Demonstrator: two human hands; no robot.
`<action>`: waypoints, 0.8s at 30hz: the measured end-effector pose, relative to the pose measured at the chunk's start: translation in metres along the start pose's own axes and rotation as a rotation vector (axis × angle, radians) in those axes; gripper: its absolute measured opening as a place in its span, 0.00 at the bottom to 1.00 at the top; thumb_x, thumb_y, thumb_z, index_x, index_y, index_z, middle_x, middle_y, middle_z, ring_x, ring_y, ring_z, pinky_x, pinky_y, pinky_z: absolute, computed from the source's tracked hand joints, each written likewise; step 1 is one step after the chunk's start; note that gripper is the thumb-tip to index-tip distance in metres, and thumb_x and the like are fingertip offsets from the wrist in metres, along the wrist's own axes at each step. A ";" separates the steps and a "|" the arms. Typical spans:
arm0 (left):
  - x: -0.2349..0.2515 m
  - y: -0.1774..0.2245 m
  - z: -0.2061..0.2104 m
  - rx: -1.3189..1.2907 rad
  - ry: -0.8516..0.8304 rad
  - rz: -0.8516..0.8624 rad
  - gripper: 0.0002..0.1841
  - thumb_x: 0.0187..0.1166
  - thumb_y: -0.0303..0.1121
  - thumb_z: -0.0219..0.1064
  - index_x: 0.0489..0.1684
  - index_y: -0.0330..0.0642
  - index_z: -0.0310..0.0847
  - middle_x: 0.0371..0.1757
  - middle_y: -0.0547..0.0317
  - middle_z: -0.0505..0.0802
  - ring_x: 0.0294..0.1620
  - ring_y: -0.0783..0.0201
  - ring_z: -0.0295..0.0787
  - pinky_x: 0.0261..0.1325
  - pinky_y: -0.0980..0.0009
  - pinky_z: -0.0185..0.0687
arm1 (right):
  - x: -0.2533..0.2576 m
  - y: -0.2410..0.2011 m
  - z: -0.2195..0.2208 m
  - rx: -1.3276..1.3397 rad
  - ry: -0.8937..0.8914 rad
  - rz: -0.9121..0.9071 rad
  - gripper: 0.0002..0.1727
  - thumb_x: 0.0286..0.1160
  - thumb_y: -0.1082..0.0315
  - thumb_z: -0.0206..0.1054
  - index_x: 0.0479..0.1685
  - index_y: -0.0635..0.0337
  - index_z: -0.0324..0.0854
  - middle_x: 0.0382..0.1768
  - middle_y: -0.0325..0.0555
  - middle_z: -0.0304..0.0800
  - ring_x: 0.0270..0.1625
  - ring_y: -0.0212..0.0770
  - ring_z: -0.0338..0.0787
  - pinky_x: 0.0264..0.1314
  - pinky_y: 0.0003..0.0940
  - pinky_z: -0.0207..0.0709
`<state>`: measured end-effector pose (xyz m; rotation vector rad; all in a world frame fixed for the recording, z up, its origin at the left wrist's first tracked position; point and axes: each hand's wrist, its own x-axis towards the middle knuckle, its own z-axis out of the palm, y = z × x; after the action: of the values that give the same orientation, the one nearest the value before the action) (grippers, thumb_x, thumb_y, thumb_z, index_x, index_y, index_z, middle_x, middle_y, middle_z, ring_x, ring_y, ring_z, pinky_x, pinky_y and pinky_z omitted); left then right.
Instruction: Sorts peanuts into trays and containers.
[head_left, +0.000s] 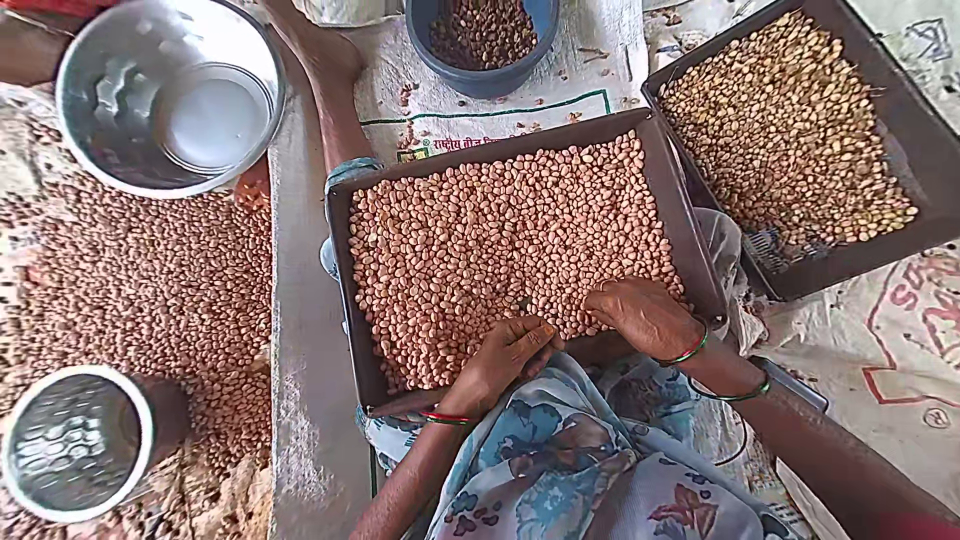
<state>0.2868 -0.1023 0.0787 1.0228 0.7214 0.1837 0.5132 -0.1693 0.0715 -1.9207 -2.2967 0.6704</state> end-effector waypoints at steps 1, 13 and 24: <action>0.000 0.000 0.000 0.065 -0.003 0.000 0.16 0.90 0.26 0.49 0.34 0.40 0.82 0.18 0.78 0.79 0.16 0.86 0.69 0.22 0.90 0.65 | -0.003 0.006 -0.005 0.000 0.029 0.023 0.02 0.68 0.79 0.73 0.31 0.67 0.90 0.29 0.60 0.89 0.38 0.62 0.92 0.41 0.57 0.81; -0.005 0.001 -0.011 0.460 -0.229 0.038 0.13 0.88 0.30 0.56 0.32 0.40 0.83 0.21 0.80 0.76 0.22 0.88 0.68 0.30 0.88 0.65 | -0.012 0.013 0.004 0.055 0.084 -0.072 0.03 0.66 0.74 0.77 0.33 0.66 0.92 0.30 0.58 0.90 0.38 0.59 0.93 0.43 0.54 0.82; -0.005 -0.005 -0.015 0.065 -0.148 -0.019 0.16 0.89 0.26 0.50 0.31 0.45 0.83 0.18 0.82 0.79 0.15 0.89 0.67 0.19 0.90 0.63 | -0.010 0.022 0.001 0.021 0.165 -0.119 0.01 0.66 0.76 0.75 0.31 0.65 0.92 0.28 0.56 0.88 0.34 0.58 0.91 0.38 0.53 0.81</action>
<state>0.2728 -0.0960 0.0723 1.0788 0.6056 0.0679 0.5352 -0.1763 0.0641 -1.7425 -2.2704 0.5021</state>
